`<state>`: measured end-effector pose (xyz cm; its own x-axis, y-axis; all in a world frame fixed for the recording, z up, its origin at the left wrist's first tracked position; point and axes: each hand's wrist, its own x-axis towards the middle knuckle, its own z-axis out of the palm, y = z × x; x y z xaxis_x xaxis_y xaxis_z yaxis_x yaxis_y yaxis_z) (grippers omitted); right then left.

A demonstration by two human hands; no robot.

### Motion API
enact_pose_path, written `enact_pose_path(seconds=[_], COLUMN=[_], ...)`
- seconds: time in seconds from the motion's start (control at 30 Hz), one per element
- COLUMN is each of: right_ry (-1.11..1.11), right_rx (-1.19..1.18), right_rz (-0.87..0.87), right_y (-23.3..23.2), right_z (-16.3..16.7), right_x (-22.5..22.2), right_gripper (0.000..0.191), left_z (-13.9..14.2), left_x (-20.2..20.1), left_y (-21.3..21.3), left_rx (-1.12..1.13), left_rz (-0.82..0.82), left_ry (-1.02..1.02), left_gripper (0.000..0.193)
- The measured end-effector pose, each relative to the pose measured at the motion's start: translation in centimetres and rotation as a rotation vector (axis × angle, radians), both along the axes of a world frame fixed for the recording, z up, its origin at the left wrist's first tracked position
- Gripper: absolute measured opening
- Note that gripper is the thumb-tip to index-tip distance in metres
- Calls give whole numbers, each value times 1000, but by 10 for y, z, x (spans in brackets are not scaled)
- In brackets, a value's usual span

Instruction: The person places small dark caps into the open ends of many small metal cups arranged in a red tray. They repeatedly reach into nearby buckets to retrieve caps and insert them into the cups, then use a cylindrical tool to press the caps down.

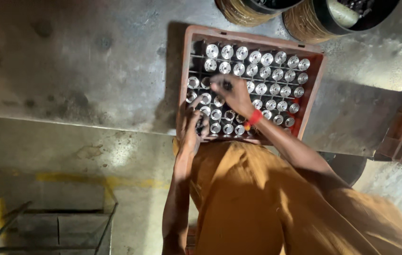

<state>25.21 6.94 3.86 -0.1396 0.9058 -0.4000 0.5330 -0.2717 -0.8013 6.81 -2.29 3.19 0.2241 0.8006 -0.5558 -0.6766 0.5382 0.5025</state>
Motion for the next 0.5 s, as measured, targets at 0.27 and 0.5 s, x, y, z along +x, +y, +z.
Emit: enact_pose_path(seconds=[0.27,0.5], right_ry=[300,-118], right_rx=[-133,550], right_rz=[213,30], right_y=[-41,29], right_z=[-19,-34], right_x=[24,15], right_gripper=[20,13], left_z=[-2,-11], left_x=[11,-4], left_y=[8,8], left_rx=[-120,-222], left_rz=[-285,140], left_ry=[85,-150], left_gripper=[41,36])
